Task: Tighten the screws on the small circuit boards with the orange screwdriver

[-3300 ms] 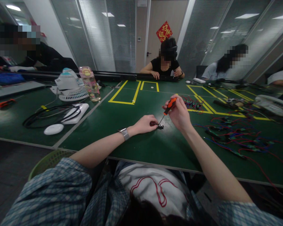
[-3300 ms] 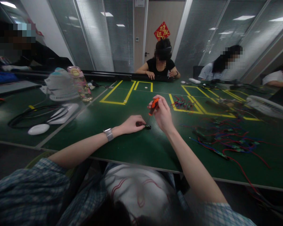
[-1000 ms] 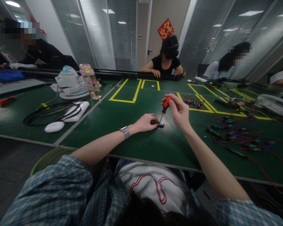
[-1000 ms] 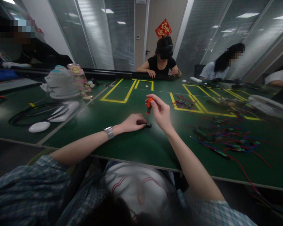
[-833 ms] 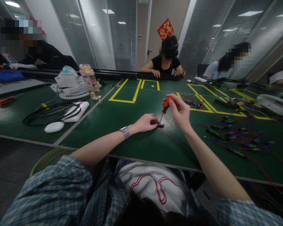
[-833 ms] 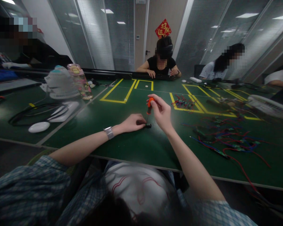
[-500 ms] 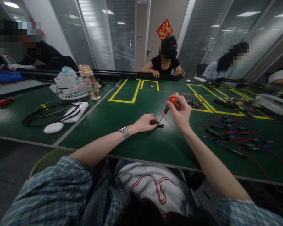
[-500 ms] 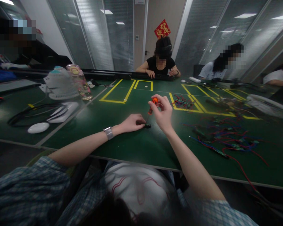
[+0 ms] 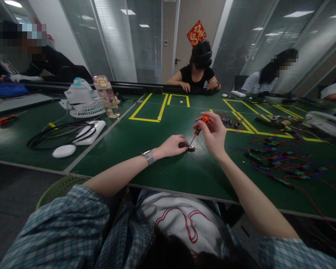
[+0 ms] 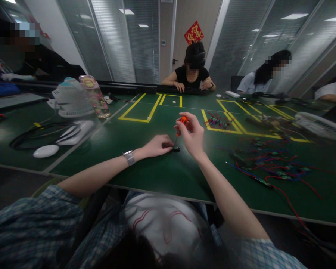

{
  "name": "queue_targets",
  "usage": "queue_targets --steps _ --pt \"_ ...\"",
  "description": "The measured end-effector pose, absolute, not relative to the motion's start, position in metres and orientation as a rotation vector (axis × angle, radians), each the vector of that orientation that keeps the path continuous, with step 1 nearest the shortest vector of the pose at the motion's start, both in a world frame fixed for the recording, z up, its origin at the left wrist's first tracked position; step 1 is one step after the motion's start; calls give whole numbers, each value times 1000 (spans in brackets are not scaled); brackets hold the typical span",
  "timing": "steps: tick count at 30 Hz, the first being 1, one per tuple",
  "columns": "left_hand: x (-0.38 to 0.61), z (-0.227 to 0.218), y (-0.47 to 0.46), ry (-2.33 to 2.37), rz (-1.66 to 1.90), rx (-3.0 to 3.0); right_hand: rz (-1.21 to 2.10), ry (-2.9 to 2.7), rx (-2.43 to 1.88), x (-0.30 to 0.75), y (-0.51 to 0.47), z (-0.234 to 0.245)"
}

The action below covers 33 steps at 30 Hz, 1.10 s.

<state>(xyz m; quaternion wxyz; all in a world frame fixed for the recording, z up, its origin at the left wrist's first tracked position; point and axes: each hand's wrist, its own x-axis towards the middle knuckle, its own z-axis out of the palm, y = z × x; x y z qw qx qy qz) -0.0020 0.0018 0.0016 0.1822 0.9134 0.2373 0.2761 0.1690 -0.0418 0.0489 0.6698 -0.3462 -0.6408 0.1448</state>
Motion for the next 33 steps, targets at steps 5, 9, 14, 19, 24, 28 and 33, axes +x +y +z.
queue_targets --steps 5,9,14,19,24,28,33 --pt "-2 3 0 666 769 2581 384 -1538 -742 169 -44 53" --pt "-1 3 0 668 781 2585 466 -1589 -720 170 -44 57" --pt "-1 2 1 668 794 2573 545 -1671 -686 168 -43 60" --pt "-1 4 0 692 777 2553 609 -1759 -690 159 -45 67" --pt "-1 4 -1 699 778 2536 586 -1706 -693 153 -45 68" --pt "-1 4 -1 713 764 2546 517 -1600 -768 154 -39 62" --pt "-1 4 0 688 774 2565 404 -1489 -790 158 -30 54"
